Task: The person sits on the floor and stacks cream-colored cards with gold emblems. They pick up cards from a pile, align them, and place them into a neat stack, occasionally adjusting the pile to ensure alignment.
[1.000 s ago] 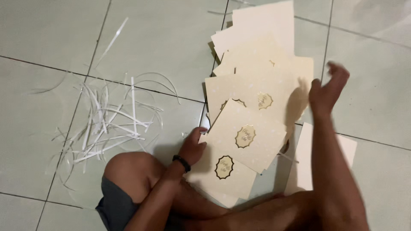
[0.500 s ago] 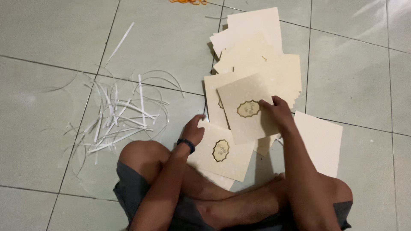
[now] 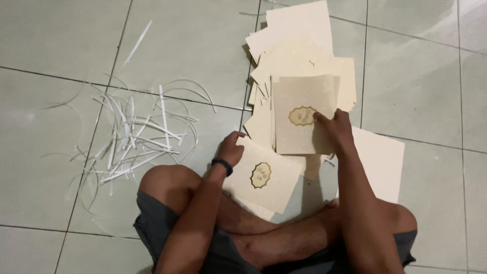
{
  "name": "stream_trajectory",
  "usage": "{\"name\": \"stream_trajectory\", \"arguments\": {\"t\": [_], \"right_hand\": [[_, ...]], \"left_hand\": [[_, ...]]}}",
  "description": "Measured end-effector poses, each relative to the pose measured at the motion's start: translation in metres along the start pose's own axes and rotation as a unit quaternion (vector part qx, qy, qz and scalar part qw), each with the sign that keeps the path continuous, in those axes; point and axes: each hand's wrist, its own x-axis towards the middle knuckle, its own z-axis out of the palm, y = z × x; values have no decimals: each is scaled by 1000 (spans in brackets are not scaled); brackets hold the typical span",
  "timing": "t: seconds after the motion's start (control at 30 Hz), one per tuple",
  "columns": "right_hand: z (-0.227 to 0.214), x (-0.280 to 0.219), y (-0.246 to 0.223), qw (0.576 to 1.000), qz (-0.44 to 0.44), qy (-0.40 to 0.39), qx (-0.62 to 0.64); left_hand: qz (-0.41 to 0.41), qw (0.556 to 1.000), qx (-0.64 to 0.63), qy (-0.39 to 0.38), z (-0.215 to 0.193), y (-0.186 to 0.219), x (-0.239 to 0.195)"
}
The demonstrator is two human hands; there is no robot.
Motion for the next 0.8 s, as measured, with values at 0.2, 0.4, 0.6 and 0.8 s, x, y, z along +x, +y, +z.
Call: {"name": "stream_trajectory", "arguments": {"t": [0.2, 0.4, 0.6, 0.8], "right_hand": [[19, 25, 33, 1000, 15, 17, -13], [-63, -26, -36, 990, -49, 0, 132], [-93, -51, -46, 976, 6, -159, 149], [-2, -86, -42, 947, -56, -289, -131]], "left_hand": [[17, 997, -71, -6, -6, 4, -2], [18, 995, -101, -14, -10, 5, -4], [-33, 996, -79, -19, -19, 28, -6], [10, 915, -403, -25, -7, -6, 19]]}}
